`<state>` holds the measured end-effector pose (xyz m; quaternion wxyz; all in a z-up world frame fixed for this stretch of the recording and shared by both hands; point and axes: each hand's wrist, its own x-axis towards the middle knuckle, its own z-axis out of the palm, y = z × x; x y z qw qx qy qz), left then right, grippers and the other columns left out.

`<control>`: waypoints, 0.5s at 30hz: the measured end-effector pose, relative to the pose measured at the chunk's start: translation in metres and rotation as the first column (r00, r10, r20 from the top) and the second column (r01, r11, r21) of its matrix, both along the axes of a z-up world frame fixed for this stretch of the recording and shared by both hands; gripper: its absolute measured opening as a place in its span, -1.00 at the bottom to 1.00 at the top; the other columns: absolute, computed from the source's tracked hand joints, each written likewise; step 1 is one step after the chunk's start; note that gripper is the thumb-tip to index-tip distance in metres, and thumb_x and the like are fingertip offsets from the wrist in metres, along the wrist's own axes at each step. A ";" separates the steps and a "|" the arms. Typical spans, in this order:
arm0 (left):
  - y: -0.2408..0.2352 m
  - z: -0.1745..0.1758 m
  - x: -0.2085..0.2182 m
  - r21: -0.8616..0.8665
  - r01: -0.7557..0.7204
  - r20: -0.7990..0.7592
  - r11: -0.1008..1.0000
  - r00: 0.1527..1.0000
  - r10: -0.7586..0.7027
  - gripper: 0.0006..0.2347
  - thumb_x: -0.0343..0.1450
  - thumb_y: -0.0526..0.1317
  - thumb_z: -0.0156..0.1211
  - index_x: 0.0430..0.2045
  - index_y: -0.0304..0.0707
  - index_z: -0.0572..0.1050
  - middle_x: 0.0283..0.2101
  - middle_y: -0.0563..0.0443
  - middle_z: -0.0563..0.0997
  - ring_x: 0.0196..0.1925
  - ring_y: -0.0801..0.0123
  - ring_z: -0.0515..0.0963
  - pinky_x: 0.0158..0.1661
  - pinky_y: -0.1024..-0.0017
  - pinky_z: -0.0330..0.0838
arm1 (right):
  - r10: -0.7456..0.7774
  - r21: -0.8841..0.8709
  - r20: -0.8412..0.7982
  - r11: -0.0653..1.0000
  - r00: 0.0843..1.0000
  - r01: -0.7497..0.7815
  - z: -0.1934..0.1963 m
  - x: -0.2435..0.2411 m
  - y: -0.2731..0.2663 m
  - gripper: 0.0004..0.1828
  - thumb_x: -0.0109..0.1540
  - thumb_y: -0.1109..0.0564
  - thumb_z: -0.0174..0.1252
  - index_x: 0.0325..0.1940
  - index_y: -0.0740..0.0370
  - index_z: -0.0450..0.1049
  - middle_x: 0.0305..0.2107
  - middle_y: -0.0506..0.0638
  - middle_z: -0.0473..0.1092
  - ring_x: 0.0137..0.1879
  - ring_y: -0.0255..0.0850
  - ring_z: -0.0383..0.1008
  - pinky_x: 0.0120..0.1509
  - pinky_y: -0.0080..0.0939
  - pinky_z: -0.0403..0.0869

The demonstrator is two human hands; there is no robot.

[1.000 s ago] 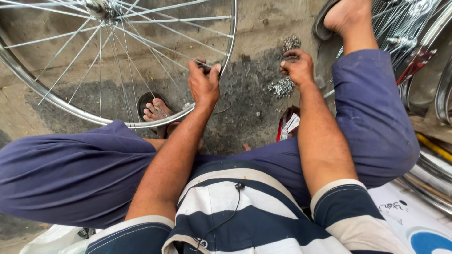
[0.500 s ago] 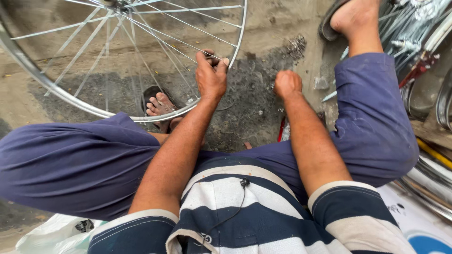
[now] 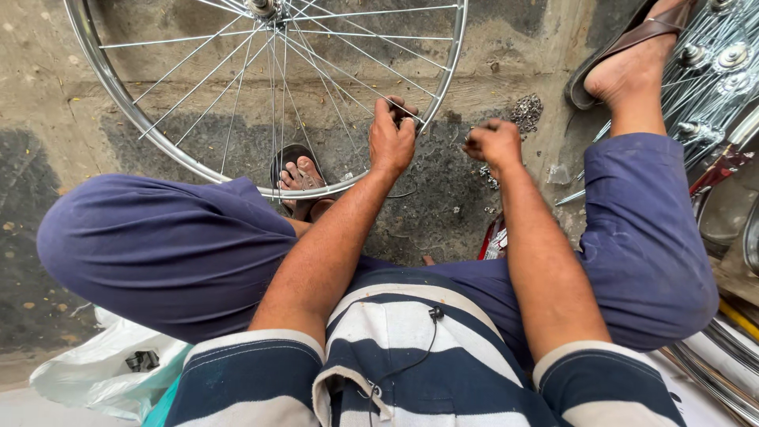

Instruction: The person sits on the ground and installs spokes into a bicycle wheel rim, threading them through the hub and securing them with nipples. The person works methodically around the wheel, handling individual spokes and small metal parts.

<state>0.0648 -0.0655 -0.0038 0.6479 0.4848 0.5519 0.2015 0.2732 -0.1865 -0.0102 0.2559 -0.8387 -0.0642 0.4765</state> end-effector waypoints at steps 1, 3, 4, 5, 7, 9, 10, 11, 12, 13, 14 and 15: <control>0.002 0.001 0.000 -0.004 0.013 -0.027 1.000 1.000 -0.013 -0.72 0.38 -0.38 0.06 -0.03 -0.32 0.29 -0.13 -0.05 0.70 -0.13 0.33 0.70 -0.11 0.35 0.56 | -0.205 0.075 -0.224 0.971 0.953 0.227 0.010 -0.002 0.013 -0.90 0.16 0.28 0.24 -0.24 0.25 0.50 -0.35 0.16 0.55 -0.20 -0.03 0.64 -0.13 -0.06 0.66; 0.003 0.004 0.001 -0.009 0.035 -0.061 0.999 0.997 -0.035 -0.71 0.36 -0.38 0.07 -0.03 -0.31 0.30 -0.14 -0.03 0.70 -0.16 0.36 0.69 -0.13 0.35 0.55 | -0.248 0.158 -0.354 0.934 0.902 0.319 0.034 -0.010 0.032 -0.92 0.23 0.30 0.21 -0.24 0.20 0.46 -0.36 0.11 0.53 -0.22 -0.09 0.60 -0.18 -0.15 0.62; 0.003 0.006 0.000 -0.010 0.044 -0.069 0.999 0.997 -0.044 -0.70 0.35 -0.38 0.08 -0.03 -0.30 0.30 -0.14 -0.02 0.71 -0.18 0.37 0.69 -0.13 0.36 0.55 | -0.261 0.193 -0.419 0.910 0.869 0.367 0.046 -0.015 0.039 -0.90 0.27 0.31 0.20 -0.24 0.17 0.43 -0.37 0.08 0.53 -0.23 -0.12 0.58 -0.21 -0.20 0.60; 0.004 0.007 0.000 -0.007 0.052 -0.078 0.999 0.996 -0.052 -0.69 0.34 -0.37 0.09 -0.03 -0.30 0.30 -0.14 -0.02 0.71 -0.20 0.38 0.69 -0.14 0.36 0.54 | -0.259 0.232 -0.465 0.887 0.846 0.399 0.057 -0.020 0.046 -0.91 0.26 0.30 0.18 -0.25 0.17 0.44 -0.38 0.08 0.53 -0.25 -0.12 0.59 -0.22 -0.19 0.60; 0.005 0.010 -0.001 -0.037 0.080 -0.078 0.996 0.993 -0.083 -0.67 0.34 -0.38 0.13 -0.02 -0.28 0.28 -0.14 -0.01 0.70 -0.22 0.39 0.66 -0.14 0.37 0.54 | -0.244 0.302 -0.555 0.832 0.795 0.466 0.079 -0.031 0.056 -0.94 0.25 0.30 0.14 -0.26 0.19 0.44 -0.39 0.09 0.53 -0.28 -0.12 0.60 -0.24 -0.18 0.60; 0.005 0.011 -0.002 -0.039 0.091 -0.058 0.995 0.994 -0.093 -0.66 0.35 -0.38 0.16 -0.01 -0.27 0.27 -0.14 -0.01 0.70 -0.23 0.40 0.66 -0.13 0.38 0.54 | -0.184 0.366 -0.628 0.787 0.756 0.496 0.094 -0.038 0.062 -0.93 0.25 0.32 0.15 -0.23 0.21 0.46 -0.37 0.11 0.53 -0.25 -0.10 0.61 -0.19 -0.15 0.62; 0.004 0.011 -0.003 -0.027 0.087 -0.038 0.996 0.995 -0.088 -0.66 0.35 -0.38 0.17 -0.01 -0.26 0.26 -0.14 0.00 0.70 -0.22 0.42 0.66 -0.13 0.38 0.54 | -0.152 0.394 -0.661 0.762 0.734 0.513 0.098 -0.042 0.063 -0.93 0.25 0.33 0.15 -0.22 0.23 0.47 -0.35 0.12 0.54 -0.24 -0.09 0.62 -0.17 -0.14 0.62; 0.004 0.011 -0.004 -0.014 0.083 -0.020 0.996 0.996 -0.083 -0.65 0.35 -0.38 0.19 -0.02 -0.26 0.26 -0.14 0.01 0.71 -0.21 0.43 0.67 -0.12 0.39 0.54 | -0.137 0.410 -0.650 0.765 0.748 0.497 0.102 -0.044 0.062 -0.89 0.25 0.34 0.16 -0.17 0.23 0.50 -0.32 0.12 0.54 -0.21 -0.10 0.62 -0.14 -0.15 0.63; 0.005 0.011 -0.003 -0.025 0.086 -0.048 0.996 0.995 -0.087 -0.64 0.35 -0.34 0.24 -0.02 -0.25 0.26 -0.16 0.02 0.70 -0.23 0.43 0.67 -0.15 0.38 0.54 | -0.122 0.426 -0.638 0.767 0.760 0.480 0.103 -0.046 0.059 -0.84 0.24 0.35 0.16 -0.12 0.23 0.52 -0.30 0.13 0.55 -0.18 -0.10 0.63 -0.10 -0.17 0.63; 0.005 0.011 -0.003 -0.038 0.091 -0.076 0.995 0.993 -0.094 -0.63 0.35 -0.30 0.28 -0.02 -0.24 0.26 -0.17 0.02 0.70 -0.25 0.43 0.66 -0.18 0.37 0.54 | -0.109 0.440 -0.626 0.768 0.772 0.465 0.102 -0.046 0.056 -0.79 0.24 0.36 0.17 -0.06 0.24 0.55 -0.27 0.13 0.56 -0.15 -0.11 0.63 -0.07 -0.18 0.63; 0.005 0.010 -0.003 -0.051 0.096 -0.104 0.994 0.989 -0.101 -0.61 0.35 -0.26 0.33 -0.03 -0.23 0.27 -0.19 0.03 0.69 -0.27 0.42 0.66 -0.20 0.37 0.55 | -0.115 0.443 -0.616 0.768 0.779 0.463 0.099 -0.046 0.053 -0.80 0.26 0.37 0.17 -0.06 0.27 0.56 -0.25 0.14 0.56 -0.13 -0.10 0.63 -0.04 -0.18 0.64; 0.004 0.010 -0.002 -0.030 0.118 -0.180 0.993 0.976 -0.122 -0.61 0.36 -0.24 0.35 -0.03 -0.22 0.27 -0.22 0.01 0.69 -0.28 0.41 0.65 -0.21 0.35 0.52 | -0.119 0.445 -0.607 0.769 0.786 0.460 0.094 -0.045 0.049 -0.81 0.28 0.38 0.17 -0.05 0.30 0.57 -0.22 0.15 0.57 -0.11 -0.10 0.64 0.00 -0.17 0.64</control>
